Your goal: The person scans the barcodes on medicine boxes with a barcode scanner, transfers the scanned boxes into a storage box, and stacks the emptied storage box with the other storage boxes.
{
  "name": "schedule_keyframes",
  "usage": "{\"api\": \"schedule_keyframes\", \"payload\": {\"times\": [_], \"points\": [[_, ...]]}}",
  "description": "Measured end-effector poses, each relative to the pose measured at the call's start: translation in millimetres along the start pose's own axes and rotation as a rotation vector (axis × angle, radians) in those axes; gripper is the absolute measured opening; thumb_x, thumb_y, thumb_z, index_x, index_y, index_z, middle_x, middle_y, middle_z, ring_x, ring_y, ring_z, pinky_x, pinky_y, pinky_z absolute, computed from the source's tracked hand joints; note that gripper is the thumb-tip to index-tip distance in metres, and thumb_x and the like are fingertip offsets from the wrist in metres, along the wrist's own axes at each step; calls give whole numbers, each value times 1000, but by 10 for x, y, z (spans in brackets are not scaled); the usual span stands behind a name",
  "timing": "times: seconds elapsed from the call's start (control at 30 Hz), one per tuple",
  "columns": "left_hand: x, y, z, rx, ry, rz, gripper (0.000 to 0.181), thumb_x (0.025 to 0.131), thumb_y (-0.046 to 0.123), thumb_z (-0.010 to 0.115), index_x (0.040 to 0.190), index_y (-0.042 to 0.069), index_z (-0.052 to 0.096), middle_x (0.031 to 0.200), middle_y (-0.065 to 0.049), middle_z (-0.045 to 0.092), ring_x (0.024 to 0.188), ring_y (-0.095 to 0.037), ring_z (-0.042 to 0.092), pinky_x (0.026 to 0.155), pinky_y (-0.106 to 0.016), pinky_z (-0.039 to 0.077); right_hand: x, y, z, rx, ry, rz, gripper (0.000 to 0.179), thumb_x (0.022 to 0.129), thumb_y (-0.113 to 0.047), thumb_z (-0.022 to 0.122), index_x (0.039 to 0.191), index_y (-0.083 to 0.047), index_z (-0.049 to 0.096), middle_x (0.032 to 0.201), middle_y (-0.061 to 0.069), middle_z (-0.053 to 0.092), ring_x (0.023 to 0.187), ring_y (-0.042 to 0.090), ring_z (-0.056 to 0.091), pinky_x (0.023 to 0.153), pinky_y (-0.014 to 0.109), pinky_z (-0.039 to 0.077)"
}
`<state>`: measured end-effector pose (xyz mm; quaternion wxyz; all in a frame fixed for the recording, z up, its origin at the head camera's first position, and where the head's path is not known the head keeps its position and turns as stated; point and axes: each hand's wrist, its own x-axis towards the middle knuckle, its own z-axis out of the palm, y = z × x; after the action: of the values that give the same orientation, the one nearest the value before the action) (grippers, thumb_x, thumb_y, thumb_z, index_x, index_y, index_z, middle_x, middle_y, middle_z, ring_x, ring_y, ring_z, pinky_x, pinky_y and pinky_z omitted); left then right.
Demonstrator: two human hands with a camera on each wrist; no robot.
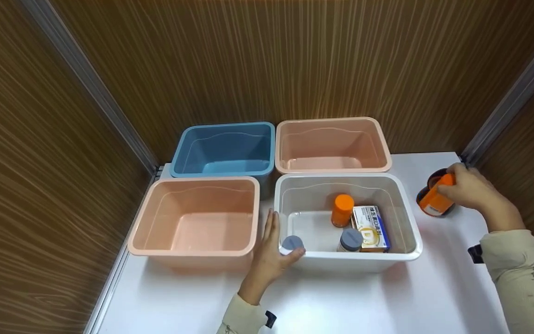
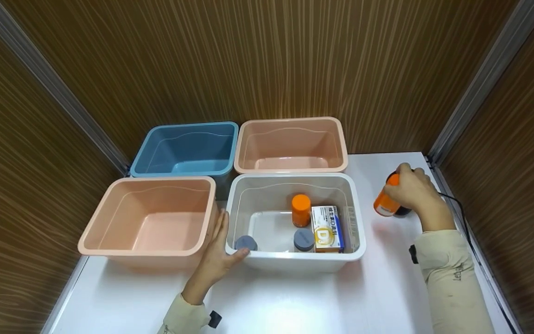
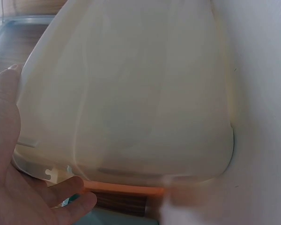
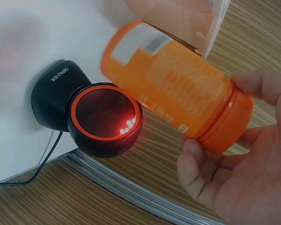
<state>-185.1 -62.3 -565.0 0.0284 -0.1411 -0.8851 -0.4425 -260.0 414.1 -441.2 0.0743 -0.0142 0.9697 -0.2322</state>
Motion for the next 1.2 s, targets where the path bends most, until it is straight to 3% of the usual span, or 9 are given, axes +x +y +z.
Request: {"api": "schedule_keyframes", "payload": {"times": [0.2,0.43,0.57,0.77,0.83,0.97,1.2], "points": [[-3,-3,3,11,12,4,117,82,70,66,163,6,10,170,-5,-1,152,-35,6,114,-63,20,-2,22,-2,-28,-17,-24,63,95,-22,62,134,21,39,110,38,47,92,46,51,77,55,51],[-7,-5,5,4,17,-12,119,80,72,67,163,8,11,170,-5,0,152,-37,8,113,-64,22,51,38,25,-40,26,-124,50,93,-14,65,133,10,47,112,37,50,96,48,50,77,59,45],[-7,6,3,4,8,-18,119,80,72,67,163,8,10,170,-4,-1,152,-36,7,114,-63,19,77,27,33,-19,40,-134,45,90,-9,62,131,3,48,111,36,46,95,48,49,73,58,46],[-7,11,5,12,0,-25,119,80,73,66,163,9,9,170,-4,-2,152,-35,5,114,-63,18,83,-12,31,-59,65,-121,36,104,-36,55,121,-4,52,108,32,49,96,46,49,72,57,43],[-7,9,4,15,-2,-28,120,80,74,66,163,9,9,170,-4,-3,152,-35,4,114,-64,18,82,-17,34,-58,54,-116,37,106,-39,51,118,-5,54,106,31,51,95,44,49,73,56,43],[2,-1,8,14,2,-19,119,80,74,65,163,8,10,170,-5,-2,152,-36,5,114,-65,19,89,-25,52,-50,45,-122,30,105,-30,54,117,-3,54,104,29,54,92,41,50,71,49,46],[2,-7,16,10,14,-5,117,81,72,65,163,7,12,170,-6,0,151,-37,9,113,-65,21,108,-45,61,-47,37,-133,41,102,-24,58,128,6,51,108,35,52,96,45,48,75,55,46]]}}
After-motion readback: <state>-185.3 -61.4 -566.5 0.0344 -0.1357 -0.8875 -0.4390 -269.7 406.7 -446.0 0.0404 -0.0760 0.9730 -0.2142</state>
